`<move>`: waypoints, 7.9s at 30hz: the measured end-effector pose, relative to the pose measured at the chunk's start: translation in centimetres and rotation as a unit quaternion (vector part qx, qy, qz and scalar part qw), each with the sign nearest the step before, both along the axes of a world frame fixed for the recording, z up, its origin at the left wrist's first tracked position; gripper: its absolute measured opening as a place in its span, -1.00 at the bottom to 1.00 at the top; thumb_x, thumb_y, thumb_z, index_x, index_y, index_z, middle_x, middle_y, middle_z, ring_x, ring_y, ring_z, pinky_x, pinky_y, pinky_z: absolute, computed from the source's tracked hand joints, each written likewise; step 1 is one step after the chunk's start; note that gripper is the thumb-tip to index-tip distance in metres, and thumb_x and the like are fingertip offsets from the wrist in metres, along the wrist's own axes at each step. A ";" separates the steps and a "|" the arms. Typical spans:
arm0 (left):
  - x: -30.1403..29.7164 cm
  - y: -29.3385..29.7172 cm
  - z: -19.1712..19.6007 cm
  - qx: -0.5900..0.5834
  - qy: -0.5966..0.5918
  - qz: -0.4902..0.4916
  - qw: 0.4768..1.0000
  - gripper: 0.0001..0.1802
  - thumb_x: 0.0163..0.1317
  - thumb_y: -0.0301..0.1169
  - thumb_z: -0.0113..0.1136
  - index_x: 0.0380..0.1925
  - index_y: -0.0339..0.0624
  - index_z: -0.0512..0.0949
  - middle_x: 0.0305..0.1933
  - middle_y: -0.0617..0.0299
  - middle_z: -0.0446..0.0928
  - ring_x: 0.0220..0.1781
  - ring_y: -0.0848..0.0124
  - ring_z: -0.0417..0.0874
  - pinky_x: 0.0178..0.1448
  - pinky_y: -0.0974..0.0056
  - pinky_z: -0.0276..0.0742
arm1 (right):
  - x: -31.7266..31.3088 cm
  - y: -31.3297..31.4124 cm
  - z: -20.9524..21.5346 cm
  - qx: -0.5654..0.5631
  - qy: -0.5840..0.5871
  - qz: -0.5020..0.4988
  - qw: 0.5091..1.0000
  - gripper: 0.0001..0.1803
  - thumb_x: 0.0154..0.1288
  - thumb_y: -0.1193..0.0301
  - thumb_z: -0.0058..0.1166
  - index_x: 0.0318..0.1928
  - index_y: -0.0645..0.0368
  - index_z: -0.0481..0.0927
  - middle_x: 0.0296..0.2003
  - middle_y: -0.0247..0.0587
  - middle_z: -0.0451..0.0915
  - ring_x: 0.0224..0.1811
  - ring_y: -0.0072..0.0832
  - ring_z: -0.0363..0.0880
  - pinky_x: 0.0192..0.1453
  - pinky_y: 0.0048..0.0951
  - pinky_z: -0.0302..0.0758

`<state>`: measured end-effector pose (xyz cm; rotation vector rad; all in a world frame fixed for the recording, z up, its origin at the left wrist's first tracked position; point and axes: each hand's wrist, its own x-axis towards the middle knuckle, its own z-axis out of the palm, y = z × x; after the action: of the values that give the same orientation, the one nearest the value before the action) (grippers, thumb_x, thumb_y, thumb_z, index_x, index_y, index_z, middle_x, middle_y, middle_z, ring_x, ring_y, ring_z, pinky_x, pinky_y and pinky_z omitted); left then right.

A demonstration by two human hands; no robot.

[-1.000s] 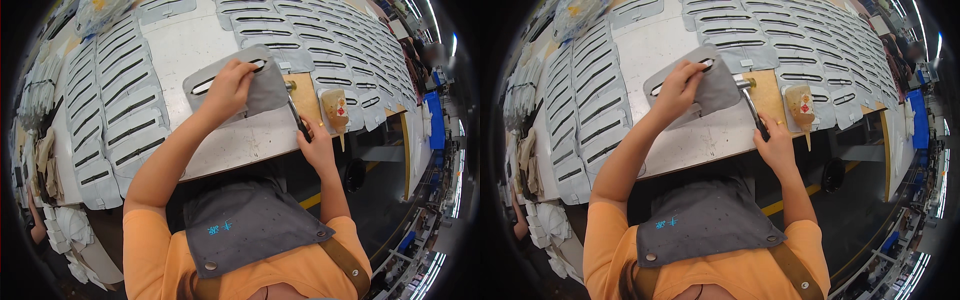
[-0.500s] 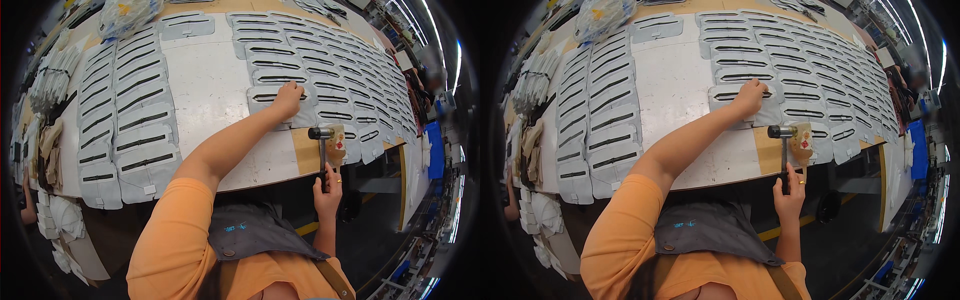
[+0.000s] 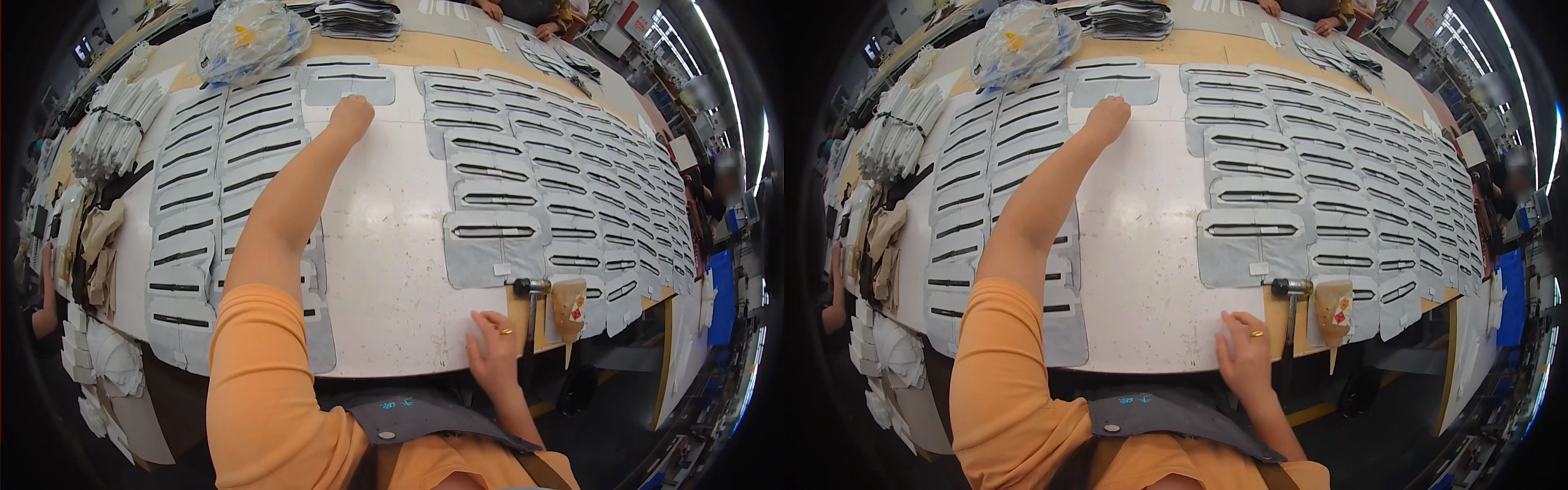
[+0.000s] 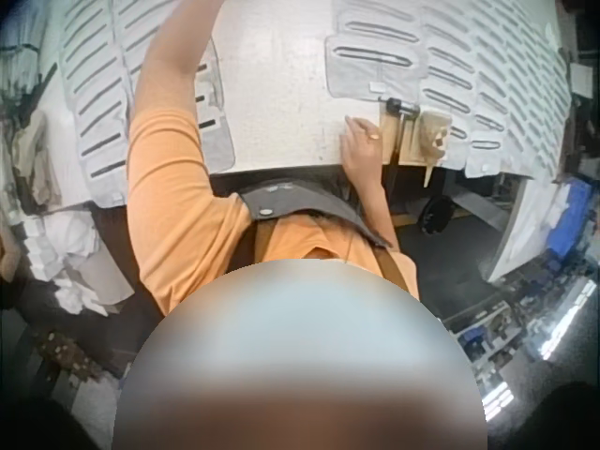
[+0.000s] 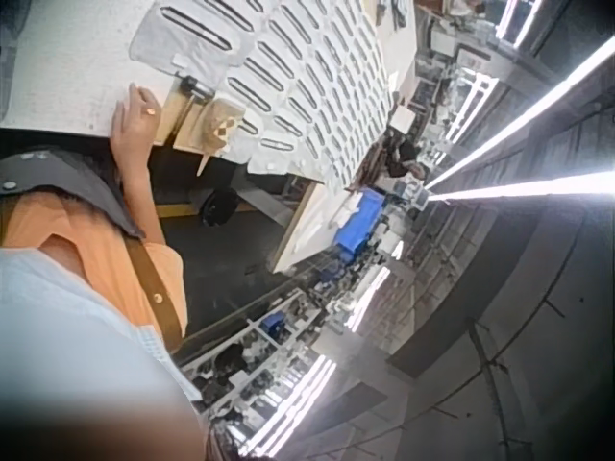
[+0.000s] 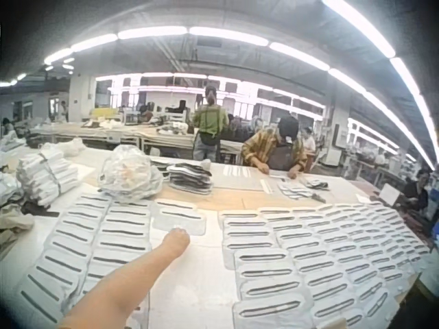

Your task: The worker applies adhesive to leather components, positions them, and uses a hammer to ensure a strong bond for pouch assembly.

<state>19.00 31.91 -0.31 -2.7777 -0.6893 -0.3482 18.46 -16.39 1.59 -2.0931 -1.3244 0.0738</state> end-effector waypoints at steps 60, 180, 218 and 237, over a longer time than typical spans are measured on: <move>-15.7 -32.7 0.3 -0.369 -0.171 -0.178 0.896 -0.67 0.17 -0.46 0.18 -0.03 -0.20 0.48 0.10 0.11 0.41 0.17 0.10 0.42 0.17 0.09 0.30 | 0.8 5.7 -1.8 0.014 0.375 -0.026 0.926 -0.75 0.30 0.39 0.14 -0.13 0.33 0.58 -0.38 -0.33 0.59 -0.37 -0.69 0.49 -0.26 -0.63 0.45; -14.9 -31.5 -0.6 -0.265 -0.121 -0.252 0.923 -0.58 -0.04 -0.57 0.15 -0.09 -0.13 0.57 -0.22 0.27 0.44 -0.17 0.26 0.46 -0.10 0.22 0.35 | -0.6 2.5 -1.4 0.039 -0.023 0.087 0.995 -0.71 0.19 0.58 0.11 -0.04 0.20 0.51 -0.07 -0.11 0.51 0.00 -0.17 0.48 0.06 -0.28 0.45; -20.6 -29.6 0.5 -0.424 -0.174 -0.140 0.878 -0.68 0.06 -0.70 0.14 -0.15 -0.23 0.62 -0.22 0.15 0.51 -0.17 0.21 0.49 -0.10 0.23 0.43 | -2.9 6.6 -0.2 -0.052 0.041 0.228 0.971 -0.80 0.20 0.53 0.12 -0.14 0.11 0.60 -0.20 -0.32 0.53 -0.15 -0.33 0.45 0.00 -0.34 0.36; -20.4 -30.2 0.3 -0.403 -0.182 -0.132 0.887 -0.67 0.07 -0.64 0.13 -0.14 -0.13 0.62 -0.23 0.22 0.48 -0.18 0.19 0.44 -0.09 0.17 0.37 | -3.3 5.4 -0.8 0.011 -0.064 0.177 0.982 -0.71 0.06 0.52 0.05 -0.13 0.18 0.56 -0.16 -0.29 0.51 -0.07 -0.35 0.47 0.05 -0.28 0.38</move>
<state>-1.37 1.74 -0.05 -3.6714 -0.6292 -0.8142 15.12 -10.97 0.83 -1.8481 -1.7567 0.0771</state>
